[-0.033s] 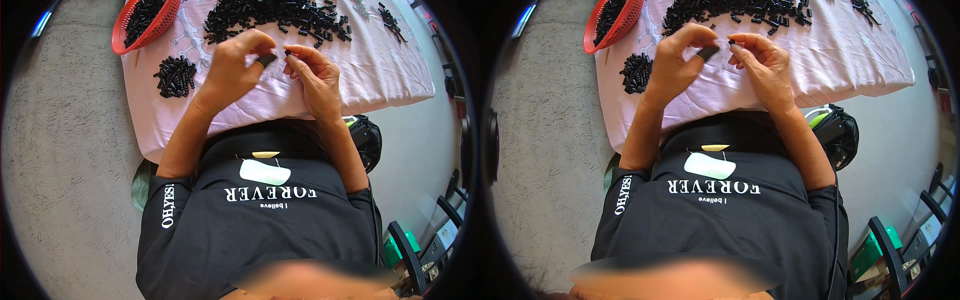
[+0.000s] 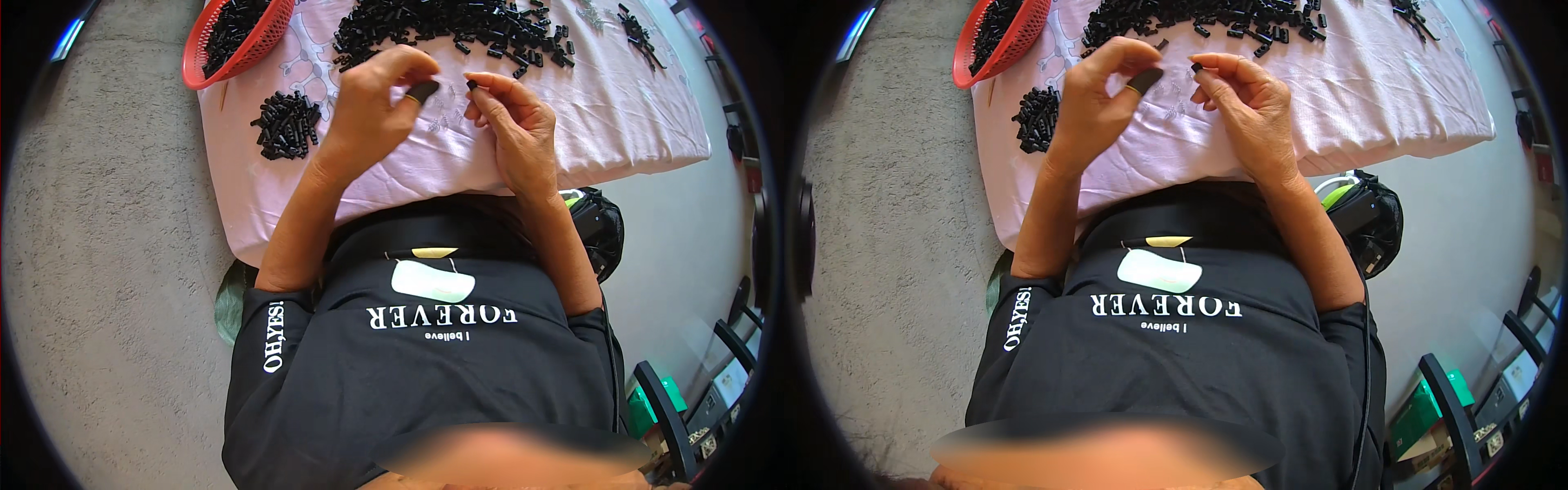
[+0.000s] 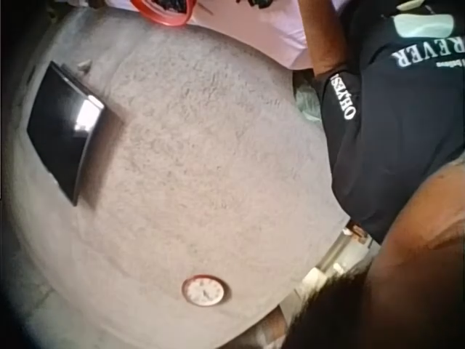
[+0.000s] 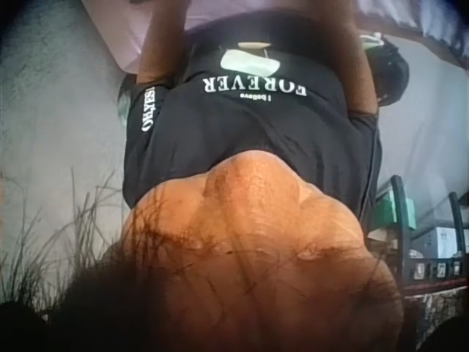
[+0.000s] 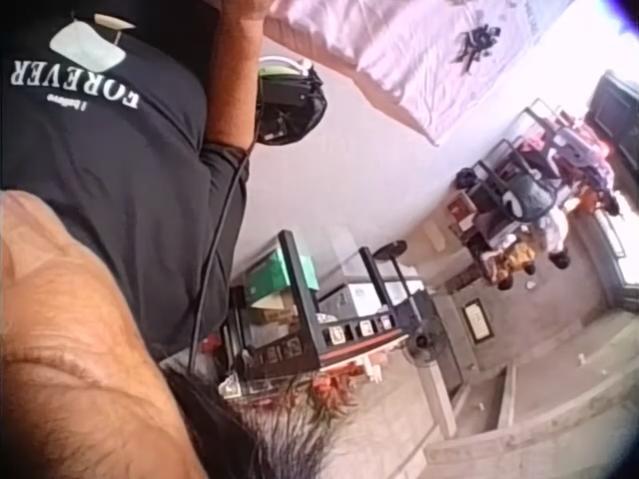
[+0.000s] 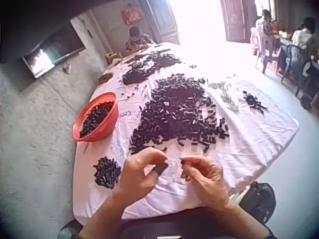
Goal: Assembling small black plastic components by hand on a workbench.
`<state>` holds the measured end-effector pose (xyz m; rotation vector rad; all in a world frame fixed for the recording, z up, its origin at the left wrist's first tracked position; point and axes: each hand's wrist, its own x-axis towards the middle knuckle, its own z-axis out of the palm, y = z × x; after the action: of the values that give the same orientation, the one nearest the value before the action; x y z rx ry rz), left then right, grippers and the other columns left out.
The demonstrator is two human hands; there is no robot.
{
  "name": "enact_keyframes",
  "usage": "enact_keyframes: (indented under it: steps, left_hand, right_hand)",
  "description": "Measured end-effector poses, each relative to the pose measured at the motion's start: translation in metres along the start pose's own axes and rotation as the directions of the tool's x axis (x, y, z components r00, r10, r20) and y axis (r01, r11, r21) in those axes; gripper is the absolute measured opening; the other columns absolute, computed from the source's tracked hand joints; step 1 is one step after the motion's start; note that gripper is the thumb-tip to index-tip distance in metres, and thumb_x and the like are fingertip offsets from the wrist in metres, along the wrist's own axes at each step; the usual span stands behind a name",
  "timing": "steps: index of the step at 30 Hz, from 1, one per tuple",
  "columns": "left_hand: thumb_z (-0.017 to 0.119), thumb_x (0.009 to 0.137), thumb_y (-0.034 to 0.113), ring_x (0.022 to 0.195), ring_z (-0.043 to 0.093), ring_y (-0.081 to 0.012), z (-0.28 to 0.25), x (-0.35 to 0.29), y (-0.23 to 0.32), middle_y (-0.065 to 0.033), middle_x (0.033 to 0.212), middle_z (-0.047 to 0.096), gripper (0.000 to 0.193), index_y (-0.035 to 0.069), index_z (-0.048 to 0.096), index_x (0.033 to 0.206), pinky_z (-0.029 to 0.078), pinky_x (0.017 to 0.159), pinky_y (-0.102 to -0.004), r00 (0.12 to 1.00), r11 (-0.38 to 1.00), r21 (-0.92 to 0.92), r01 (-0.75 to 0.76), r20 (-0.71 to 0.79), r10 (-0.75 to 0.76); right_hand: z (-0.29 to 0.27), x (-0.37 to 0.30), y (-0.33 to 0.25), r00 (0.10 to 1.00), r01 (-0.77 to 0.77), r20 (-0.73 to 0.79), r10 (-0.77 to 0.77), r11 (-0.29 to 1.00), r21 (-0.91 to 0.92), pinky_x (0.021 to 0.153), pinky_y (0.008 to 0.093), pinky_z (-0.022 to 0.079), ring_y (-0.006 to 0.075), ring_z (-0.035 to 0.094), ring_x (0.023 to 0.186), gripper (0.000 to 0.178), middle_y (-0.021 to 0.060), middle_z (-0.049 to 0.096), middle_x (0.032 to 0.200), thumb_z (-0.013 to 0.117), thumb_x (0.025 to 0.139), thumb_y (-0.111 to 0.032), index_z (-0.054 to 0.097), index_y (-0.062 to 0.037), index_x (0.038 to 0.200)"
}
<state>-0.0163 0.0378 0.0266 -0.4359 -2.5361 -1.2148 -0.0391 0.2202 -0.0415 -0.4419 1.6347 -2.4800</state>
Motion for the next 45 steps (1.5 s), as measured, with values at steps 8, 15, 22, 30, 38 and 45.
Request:
enact_keyframes:
  steps: [8,15,22,30,38,45]
  left_hand:
    - [0.061,0.077,-0.007,0.079,0.066,-0.0239,-0.016,-0.026,-0.023,-0.0113,0.085,0.065,0.017,0.0,0.065,0.092,0.052,0.07,-0.0324,0.995,0.959,0.276,0.061,0.063,-0.082]
    - [0.067,0.08,-0.002,0.074,0.065,-0.0185,-0.019,-0.04,-0.019,-0.0084,0.085,0.064,0.013,0.001,0.066,0.093,0.051,0.067,-0.0284,0.982,0.951,0.278,0.133,0.094,-0.165]
    - [0.069,0.08,0.001,0.072,0.063,-0.0214,-0.008,-0.041,-0.016,-0.0097,0.084,0.063,0.011,0.001,0.065,0.09,0.051,0.065,-0.0311,0.979,0.947,0.294,0.131,0.111,-0.17]
    - [0.062,0.077,-0.004,0.077,0.063,-0.028,-0.005,-0.041,-0.019,-0.0123,0.082,0.061,0.012,0.001,0.06,0.088,0.05,0.07,-0.0368,0.988,0.949,0.301,0.09,0.091,-0.122]
    - [0.06,0.08,-0.009,0.078,0.069,-0.028,0.006,-0.026,0.001,-0.015,0.083,0.067,0.016,0.0,0.058,0.093,0.054,0.07,-0.0346,0.99,0.99,0.013,0.138,-0.015,-0.138]
    - [0.063,0.08,-0.01,0.077,0.07,-0.026,0.014,-0.016,0.01,-0.0137,0.082,0.067,0.018,0.001,0.059,0.093,0.055,0.068,-0.0319,0.999,0.998,-0.049,0.039,-0.008,-0.039]
  right_hand:
    - [0.006,0.0,-0.001,0.996,0.008,-0.089,-0.005,0.999,0.037,0.071,0.0196,0.048,0.0056,0.059,0.077,0.017,0.0025,0.066,0.085,0.057,0.096,-0.001,0.065,0.0009,0.111]
    - [0.0,-0.002,0.005,1.0,0.016,0.011,-0.016,1.0,0.009,0.071,0.0197,0.044,0.0073,0.054,0.077,0.018,0.0051,0.063,0.089,0.052,0.1,-0.004,0.062,0.0031,0.113]
    - [0.004,-0.002,0.001,1.0,-0.011,-0.012,0.012,0.999,0.031,0.064,0.019,0.047,0.0059,0.059,0.072,0.014,0.0029,0.064,0.085,0.054,0.099,-0.004,0.065,0.0001,0.107]
    - [0.003,-0.001,0.0,0.999,-0.047,-0.022,0.048,0.998,0.039,0.065,0.0196,0.049,0.0066,0.059,0.07,0.011,0.0046,0.065,0.084,0.055,0.098,-0.003,0.061,0.0002,0.107]
    - [0.003,-0.001,-0.002,0.999,-0.009,0.04,0.01,1.0,-0.014,0.065,0.0197,0.048,0.0062,0.06,0.071,0.01,0.0036,0.066,0.084,0.056,0.097,-0.003,0.062,-0.0001,0.105]
    - [0.003,-0.001,-0.002,0.997,-0.02,0.074,0.023,0.999,-0.04,0.066,0.0193,0.048,0.005,0.059,0.071,0.01,0.0015,0.065,0.08,0.056,0.098,-0.004,0.064,-0.0004,0.103]
